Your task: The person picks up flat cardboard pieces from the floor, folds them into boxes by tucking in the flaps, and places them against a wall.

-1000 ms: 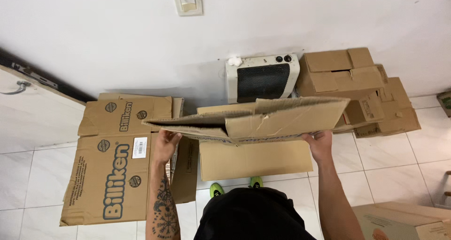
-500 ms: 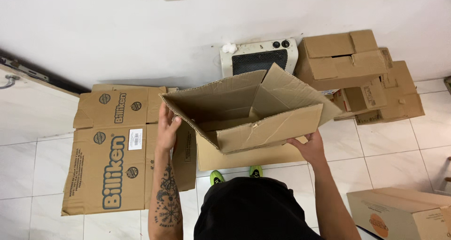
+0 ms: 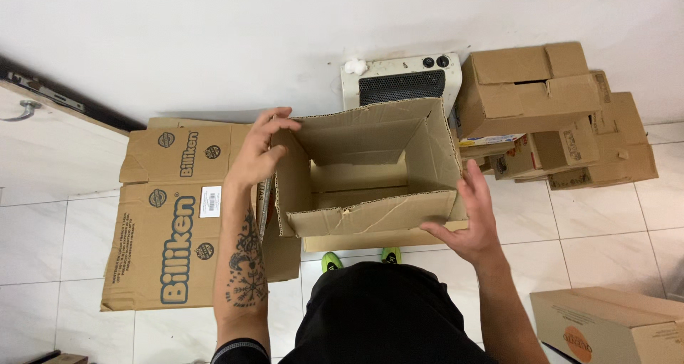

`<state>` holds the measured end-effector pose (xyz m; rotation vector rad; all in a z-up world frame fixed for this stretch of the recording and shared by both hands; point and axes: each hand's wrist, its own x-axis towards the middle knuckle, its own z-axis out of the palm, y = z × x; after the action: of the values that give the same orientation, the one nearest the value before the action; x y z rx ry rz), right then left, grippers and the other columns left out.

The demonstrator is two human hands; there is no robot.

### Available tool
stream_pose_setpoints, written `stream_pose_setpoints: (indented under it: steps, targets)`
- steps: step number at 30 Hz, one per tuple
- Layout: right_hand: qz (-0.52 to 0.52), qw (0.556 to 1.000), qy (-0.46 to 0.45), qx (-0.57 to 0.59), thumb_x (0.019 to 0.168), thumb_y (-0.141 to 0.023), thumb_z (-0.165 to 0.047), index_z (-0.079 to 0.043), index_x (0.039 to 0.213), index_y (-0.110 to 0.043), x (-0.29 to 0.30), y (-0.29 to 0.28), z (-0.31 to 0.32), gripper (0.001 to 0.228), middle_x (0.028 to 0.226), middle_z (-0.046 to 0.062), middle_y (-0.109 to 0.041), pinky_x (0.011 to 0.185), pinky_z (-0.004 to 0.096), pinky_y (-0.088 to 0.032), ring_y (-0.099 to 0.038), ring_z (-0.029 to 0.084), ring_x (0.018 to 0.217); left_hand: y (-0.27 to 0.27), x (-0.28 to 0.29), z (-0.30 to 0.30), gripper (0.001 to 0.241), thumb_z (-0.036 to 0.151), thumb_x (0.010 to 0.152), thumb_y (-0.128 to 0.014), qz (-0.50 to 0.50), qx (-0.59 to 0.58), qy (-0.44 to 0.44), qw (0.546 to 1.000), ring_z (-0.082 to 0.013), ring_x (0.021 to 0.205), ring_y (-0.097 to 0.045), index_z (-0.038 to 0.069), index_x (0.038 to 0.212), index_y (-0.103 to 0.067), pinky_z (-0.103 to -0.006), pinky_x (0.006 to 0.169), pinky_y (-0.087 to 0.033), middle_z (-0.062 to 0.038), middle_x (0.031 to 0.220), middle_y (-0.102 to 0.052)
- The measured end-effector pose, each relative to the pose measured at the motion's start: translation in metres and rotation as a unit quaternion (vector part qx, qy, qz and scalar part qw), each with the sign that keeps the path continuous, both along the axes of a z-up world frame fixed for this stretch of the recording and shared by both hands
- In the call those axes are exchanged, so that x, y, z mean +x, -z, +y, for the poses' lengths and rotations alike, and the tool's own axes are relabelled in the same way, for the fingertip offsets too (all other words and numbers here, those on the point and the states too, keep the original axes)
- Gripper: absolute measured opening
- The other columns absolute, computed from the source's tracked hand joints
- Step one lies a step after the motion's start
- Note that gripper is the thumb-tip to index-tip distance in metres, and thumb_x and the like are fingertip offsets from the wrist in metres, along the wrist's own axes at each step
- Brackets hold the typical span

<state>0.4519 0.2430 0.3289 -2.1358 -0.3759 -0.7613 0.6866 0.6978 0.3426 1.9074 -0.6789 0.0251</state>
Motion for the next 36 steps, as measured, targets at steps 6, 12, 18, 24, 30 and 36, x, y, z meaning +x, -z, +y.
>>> stream_pose_setpoints:
  steps: [6,12,18,24,30,36]
  targets:
    - [0.148,0.982,0.013,-0.121,0.092,-0.097,-0.035,-0.008,0.12,-0.076,0.0,-0.051,0.011,0.044,0.189,0.035,-0.026,0.134,0.062,-0.047,-0.044,0.056,0.169,-0.01,0.02,0.001,0.084,-0.013,0.079,-0.064,0.024,0.079,0.026,0.996,-0.0451,0.159,-0.057,0.007,0.161,-0.07,-0.064,0.137,-0.036,-0.021,0.157,-0.064]
    - [0.103,0.979,0.044,-0.172,0.092,-0.097,-0.044,-0.023,0.099,-0.071,-0.024,-0.033,0.003,0.034,0.175,0.013,-0.048,0.114,0.05,-0.052,-0.062,0.028,0.116,-0.004,0.018,0.001,0.085,-0.011,0.079,-0.06,0.03,0.056,0.014,0.998,-0.048,0.16,-0.054,0.004,0.163,-0.066,-0.0658,0.138,-0.034,-0.024,0.157,-0.059]
    - [0.104,0.99,-0.054,-0.084,0.086,-0.099,-0.019,-0.01,0.093,-0.07,-0.041,-0.032,0.005,0.031,0.183,0.026,-0.038,0.109,0.052,-0.066,-0.073,0.041,0.134,-0.013,0.015,-0.006,0.084,-0.011,0.083,-0.055,0.047,0.056,0.022,0.997,-0.0512,0.164,-0.049,0.001,0.166,-0.062,-0.0678,0.139,-0.031,-0.028,0.163,-0.055]
    - [0.316,0.944,-0.097,0.017,0.101,-0.086,-0.028,-0.013,0.1,-0.059,-0.036,-0.023,0.008,0.031,0.176,0.015,-0.067,0.075,0.055,-0.065,-0.09,0.045,0.101,-0.015,0.011,-0.006,0.089,-0.011,0.082,-0.053,0.059,0.055,0.041,0.996,-0.0496,0.166,-0.046,0.004,0.169,-0.06,-0.0678,0.14,-0.029,-0.026,0.167,-0.054]
    - [0.318,0.943,-0.043,0.083,0.107,-0.079,-0.045,-0.01,0.145,-0.061,0.004,-0.017,0.013,0.054,0.15,0.017,-0.084,0.103,0.059,-0.064,-0.08,0.044,0.137,-0.03,-0.009,-0.011,0.096,-0.013,0.082,-0.053,0.07,0.054,0.132,0.987,-0.0591,0.171,-0.032,0.002,0.177,-0.051,-0.0753,0.14,-0.019,-0.035,0.173,-0.048]
    - [0.359,0.931,0.065,0.011,0.109,-0.081,-0.034,-0.012,0.158,-0.065,0.042,-0.008,0.029,0.056,0.154,0.019,-0.076,0.121,0.063,-0.054,-0.069,0.046,0.148,-0.022,-0.013,-0.017,0.097,-0.015,0.086,-0.054,0.086,0.04,0.138,0.986,-0.0581,0.173,-0.027,0.004,0.181,-0.046,-0.0772,0.14,-0.015,-0.034,0.176,-0.046]
